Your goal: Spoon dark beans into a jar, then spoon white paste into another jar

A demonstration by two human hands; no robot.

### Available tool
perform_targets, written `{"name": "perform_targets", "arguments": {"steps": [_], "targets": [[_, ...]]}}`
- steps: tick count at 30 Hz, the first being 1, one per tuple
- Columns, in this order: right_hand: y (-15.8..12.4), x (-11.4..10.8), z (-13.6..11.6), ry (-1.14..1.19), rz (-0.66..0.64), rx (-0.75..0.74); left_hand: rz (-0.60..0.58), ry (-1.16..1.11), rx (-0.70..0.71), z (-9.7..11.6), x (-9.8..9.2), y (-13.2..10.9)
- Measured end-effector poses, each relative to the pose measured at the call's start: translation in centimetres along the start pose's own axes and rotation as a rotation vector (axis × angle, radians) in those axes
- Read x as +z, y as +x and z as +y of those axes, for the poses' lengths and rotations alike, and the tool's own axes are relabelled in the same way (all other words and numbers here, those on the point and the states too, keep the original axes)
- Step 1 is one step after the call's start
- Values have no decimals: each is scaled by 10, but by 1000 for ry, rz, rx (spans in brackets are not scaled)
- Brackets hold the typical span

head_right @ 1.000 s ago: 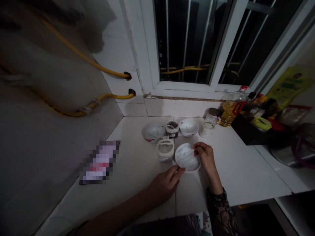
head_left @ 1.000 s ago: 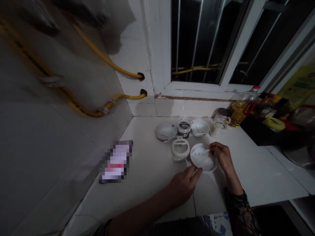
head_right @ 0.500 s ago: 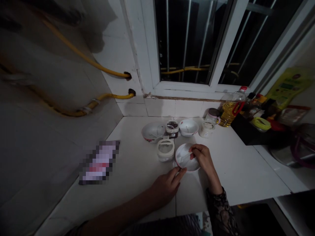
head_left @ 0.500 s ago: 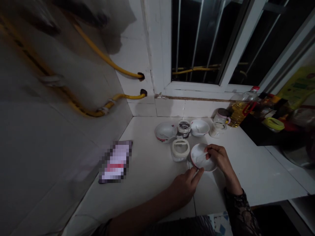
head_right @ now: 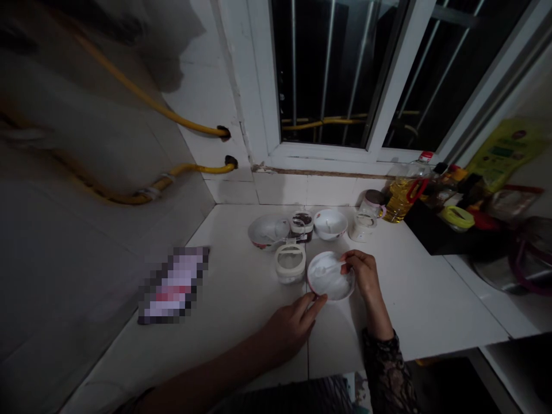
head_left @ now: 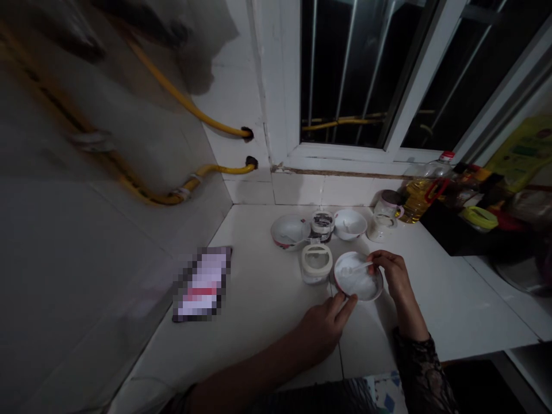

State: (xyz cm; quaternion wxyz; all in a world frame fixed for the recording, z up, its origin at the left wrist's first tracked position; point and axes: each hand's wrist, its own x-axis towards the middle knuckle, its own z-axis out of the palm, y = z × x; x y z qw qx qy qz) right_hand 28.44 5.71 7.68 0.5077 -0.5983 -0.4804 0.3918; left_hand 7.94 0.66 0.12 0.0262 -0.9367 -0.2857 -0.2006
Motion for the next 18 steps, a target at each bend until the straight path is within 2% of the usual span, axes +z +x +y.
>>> {"name": "perform_targets", "arguments": {"steps": [7, 11, 14, 18], "targets": [[2, 3, -3, 103, 75, -32, 33, -1, 2, 0, 3, 0], [-4, 16, -8, 118, 87, -154, 21, 0, -6, 0, 2, 1], [-11, 29, -10, -46, 56, -405, 18, -9, -10, 1, 2, 0], [-17, 41, -9, -468, -191, -918, 29, 5, -14, 1, 2, 1]]}}
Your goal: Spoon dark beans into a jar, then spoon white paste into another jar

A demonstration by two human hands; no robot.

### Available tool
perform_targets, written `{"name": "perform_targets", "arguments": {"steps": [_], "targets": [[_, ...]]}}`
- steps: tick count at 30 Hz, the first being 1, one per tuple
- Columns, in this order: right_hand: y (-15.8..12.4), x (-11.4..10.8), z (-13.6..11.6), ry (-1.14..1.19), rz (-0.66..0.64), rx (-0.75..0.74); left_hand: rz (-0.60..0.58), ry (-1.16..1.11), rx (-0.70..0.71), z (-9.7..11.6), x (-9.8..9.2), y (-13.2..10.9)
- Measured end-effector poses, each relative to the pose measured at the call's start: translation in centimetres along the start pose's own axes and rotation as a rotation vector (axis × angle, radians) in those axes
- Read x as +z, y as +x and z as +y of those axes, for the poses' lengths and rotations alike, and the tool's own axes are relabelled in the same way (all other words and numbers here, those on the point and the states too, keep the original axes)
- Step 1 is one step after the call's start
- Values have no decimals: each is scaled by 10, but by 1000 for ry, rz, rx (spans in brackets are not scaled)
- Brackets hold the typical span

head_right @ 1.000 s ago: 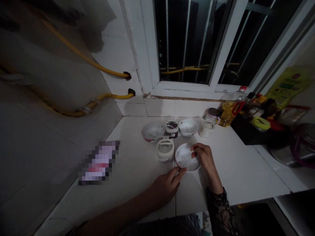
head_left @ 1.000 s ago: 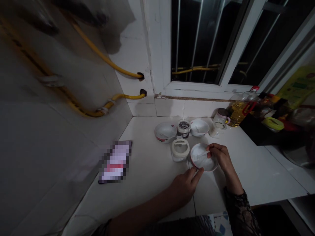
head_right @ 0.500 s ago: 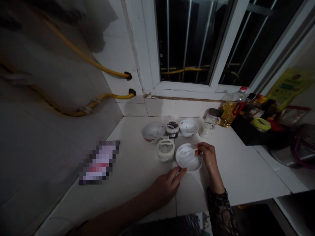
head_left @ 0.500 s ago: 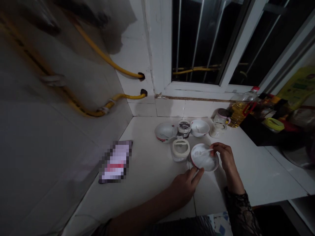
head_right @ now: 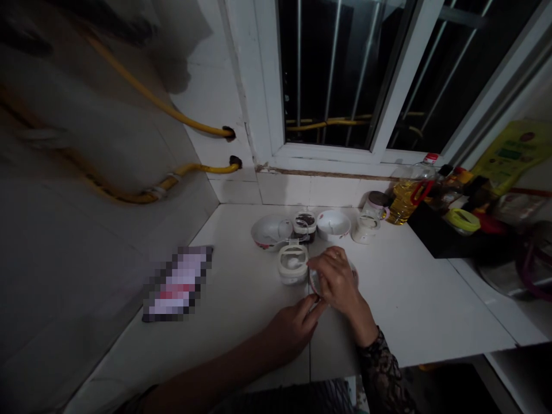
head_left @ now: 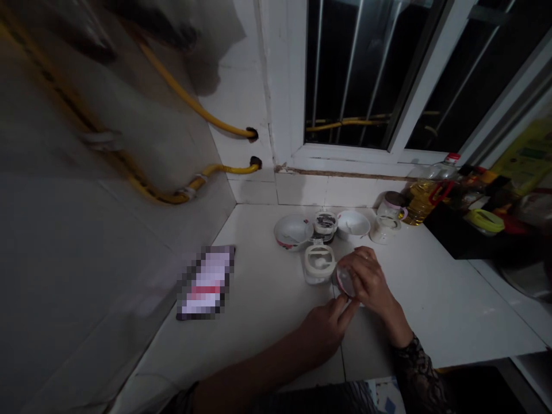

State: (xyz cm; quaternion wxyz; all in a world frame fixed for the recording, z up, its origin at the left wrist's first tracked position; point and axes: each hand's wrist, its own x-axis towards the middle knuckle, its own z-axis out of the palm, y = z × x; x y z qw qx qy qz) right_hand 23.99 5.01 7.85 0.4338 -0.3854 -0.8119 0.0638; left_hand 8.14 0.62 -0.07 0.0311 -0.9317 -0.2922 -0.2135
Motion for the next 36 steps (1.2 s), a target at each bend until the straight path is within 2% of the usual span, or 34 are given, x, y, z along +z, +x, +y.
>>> {"name": "perform_targets", "arguments": {"steps": [2, 3, 7, 9, 11, 15, 18, 20, 24, 31, 36], "targets": [[-1, 0, 1, -60, -44, -145, -26, 0, 4, 0, -1, 0], [-2, -2, 2, -64, -8, -159, -48, -2, 4, 0, -2, 1], [-10, -18, 14, -37, 257, -10, -105, -18, -1, -1, -5, 1], [-15, -28, 21, -86, 301, 68, -101, -24, 3, -1, -4, 0], [-18, -34, 29, -184, 265, 99, -80, -23, 2, -1, -2, -1], [-18, -33, 34, -336, 82, 53, -51, -11, 1, -1, 0, -1], [-16, -28, 30, -283, -92, 47, -43, 0, 0, 0, -1, -1], [-15, -26, 27, -220, -144, 87, -50, 4, -2, 0, -1, -1], [-16, -27, 26, -169, -120, 186, -79, 0, -2, 0, -1, -1], [-13, -25, 19, 1, -160, 344, -120, 17, -3, 0, -3, 0], [-10, -24, 18, 137, 4, 589, -113, 13, -5, 0, -1, -1]]}}
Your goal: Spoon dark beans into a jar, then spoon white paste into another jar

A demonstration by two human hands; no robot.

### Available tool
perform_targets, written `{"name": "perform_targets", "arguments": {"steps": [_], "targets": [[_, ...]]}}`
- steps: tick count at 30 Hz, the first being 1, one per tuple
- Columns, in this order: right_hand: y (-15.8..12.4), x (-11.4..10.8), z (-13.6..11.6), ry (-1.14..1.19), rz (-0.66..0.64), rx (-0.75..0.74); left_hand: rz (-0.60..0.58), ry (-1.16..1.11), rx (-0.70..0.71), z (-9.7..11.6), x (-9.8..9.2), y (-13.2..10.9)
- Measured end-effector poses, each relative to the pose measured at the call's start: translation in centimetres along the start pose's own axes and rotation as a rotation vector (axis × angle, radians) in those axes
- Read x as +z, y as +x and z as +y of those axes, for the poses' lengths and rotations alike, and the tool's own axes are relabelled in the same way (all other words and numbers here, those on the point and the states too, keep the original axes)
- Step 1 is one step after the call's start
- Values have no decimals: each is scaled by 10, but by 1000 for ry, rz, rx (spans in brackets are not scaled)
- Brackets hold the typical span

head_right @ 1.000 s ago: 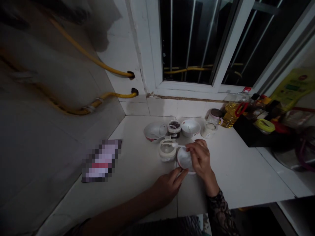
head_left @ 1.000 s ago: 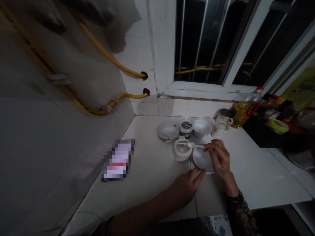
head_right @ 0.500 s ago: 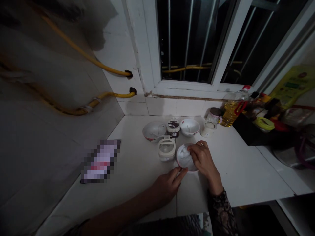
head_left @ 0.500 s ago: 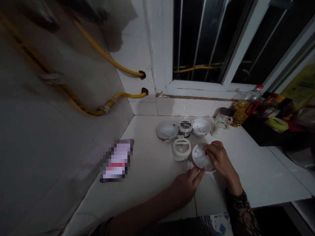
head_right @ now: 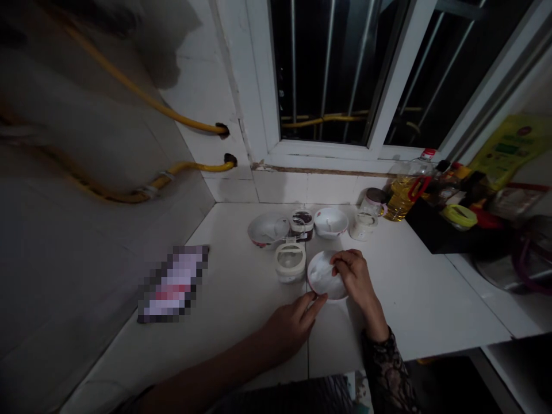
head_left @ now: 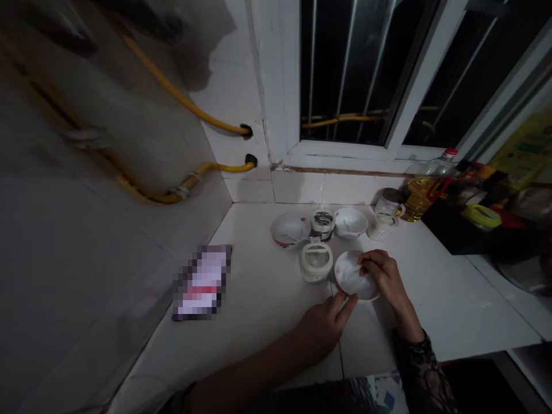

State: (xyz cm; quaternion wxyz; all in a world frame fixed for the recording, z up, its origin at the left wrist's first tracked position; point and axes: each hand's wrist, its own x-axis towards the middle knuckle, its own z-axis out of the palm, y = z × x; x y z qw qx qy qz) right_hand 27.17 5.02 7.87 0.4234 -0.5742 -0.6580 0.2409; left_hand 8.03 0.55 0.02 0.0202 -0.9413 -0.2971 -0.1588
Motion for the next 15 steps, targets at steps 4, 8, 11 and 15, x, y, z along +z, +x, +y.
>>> {"name": "perform_targets", "arguments": {"steps": [4, 8, 11, 15], "targets": [[3, -4, 4, 280, 83, 221, 4, -14, -1, -1, 2, -1], [5, -8, 7, 405, 162, 296, 10, -23, 14, -1, 2, 0], [5, -8, 8, 436, 183, 291, 24, -27, 8, -1, 1, 0], [6, -8, 7, 433, 184, 297, 21, -33, 9, -1, -2, 0]]}}
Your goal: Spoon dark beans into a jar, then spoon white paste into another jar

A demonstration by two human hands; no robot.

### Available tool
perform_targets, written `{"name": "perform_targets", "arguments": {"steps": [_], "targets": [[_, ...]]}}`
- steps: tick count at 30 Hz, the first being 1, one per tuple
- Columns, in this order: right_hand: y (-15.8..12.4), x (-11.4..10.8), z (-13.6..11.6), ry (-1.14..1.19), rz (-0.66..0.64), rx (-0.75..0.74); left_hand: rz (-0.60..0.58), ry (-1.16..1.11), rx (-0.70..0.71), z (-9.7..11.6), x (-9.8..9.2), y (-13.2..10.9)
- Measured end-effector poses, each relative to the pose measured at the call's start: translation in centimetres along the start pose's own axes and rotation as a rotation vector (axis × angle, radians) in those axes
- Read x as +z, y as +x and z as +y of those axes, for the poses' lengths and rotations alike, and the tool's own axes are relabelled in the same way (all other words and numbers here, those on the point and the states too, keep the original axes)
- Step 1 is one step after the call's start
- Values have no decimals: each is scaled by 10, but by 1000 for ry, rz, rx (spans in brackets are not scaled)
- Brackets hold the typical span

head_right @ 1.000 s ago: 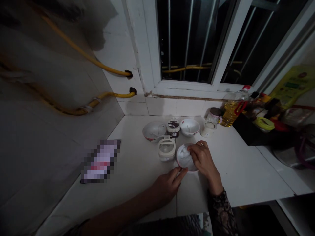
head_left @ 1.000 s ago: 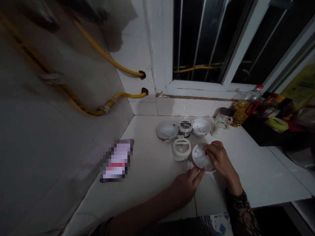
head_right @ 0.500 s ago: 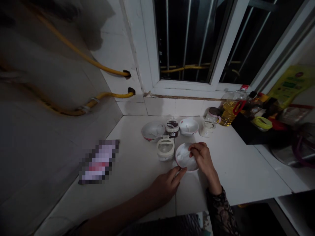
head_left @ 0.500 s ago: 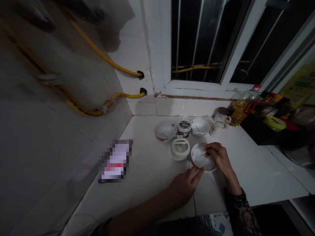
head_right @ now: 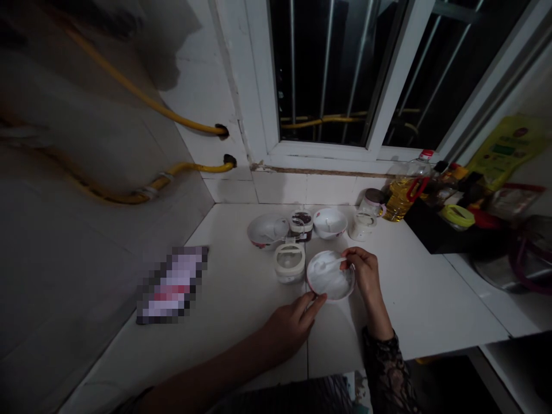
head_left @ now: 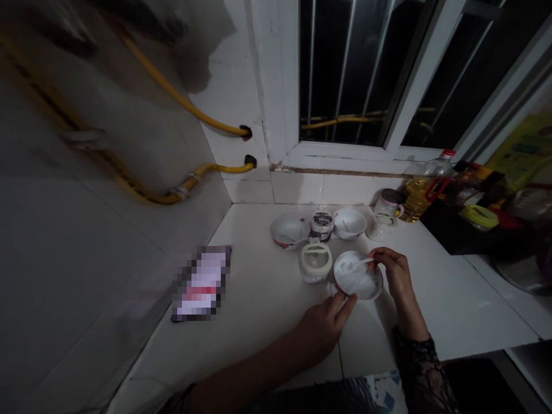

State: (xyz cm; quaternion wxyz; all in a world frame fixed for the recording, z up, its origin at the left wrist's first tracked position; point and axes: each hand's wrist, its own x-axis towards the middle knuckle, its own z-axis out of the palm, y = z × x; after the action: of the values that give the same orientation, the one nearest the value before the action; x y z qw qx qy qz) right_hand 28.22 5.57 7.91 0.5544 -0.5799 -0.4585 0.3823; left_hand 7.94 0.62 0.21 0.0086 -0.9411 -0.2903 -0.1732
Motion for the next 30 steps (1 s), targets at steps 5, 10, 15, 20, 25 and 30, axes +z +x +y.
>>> {"name": "perform_targets", "arguments": {"steps": [5, 10, 15, 20, 25, 30], "targets": [[1, -1, 0, -2, 11, -2, -10, 14, 7, 0, 1, -1], [0, -1, 0, -15, 4, -28, -11, 19, -2, 0, 2, 0], [0, -2, 0, 0, 5, 0, -15, 19, 0, 0, 0, 0], [2, 3, -1, 15, 6, -28, -10, 7, 0, 0, 0, 0], [-5, 20, -5, -68, 4, -294, -32, 11, -7, 0, 1, 0], [-18, 35, -7, -520, -274, -856, -10, 9, 5, 0, -2, 2]]}}
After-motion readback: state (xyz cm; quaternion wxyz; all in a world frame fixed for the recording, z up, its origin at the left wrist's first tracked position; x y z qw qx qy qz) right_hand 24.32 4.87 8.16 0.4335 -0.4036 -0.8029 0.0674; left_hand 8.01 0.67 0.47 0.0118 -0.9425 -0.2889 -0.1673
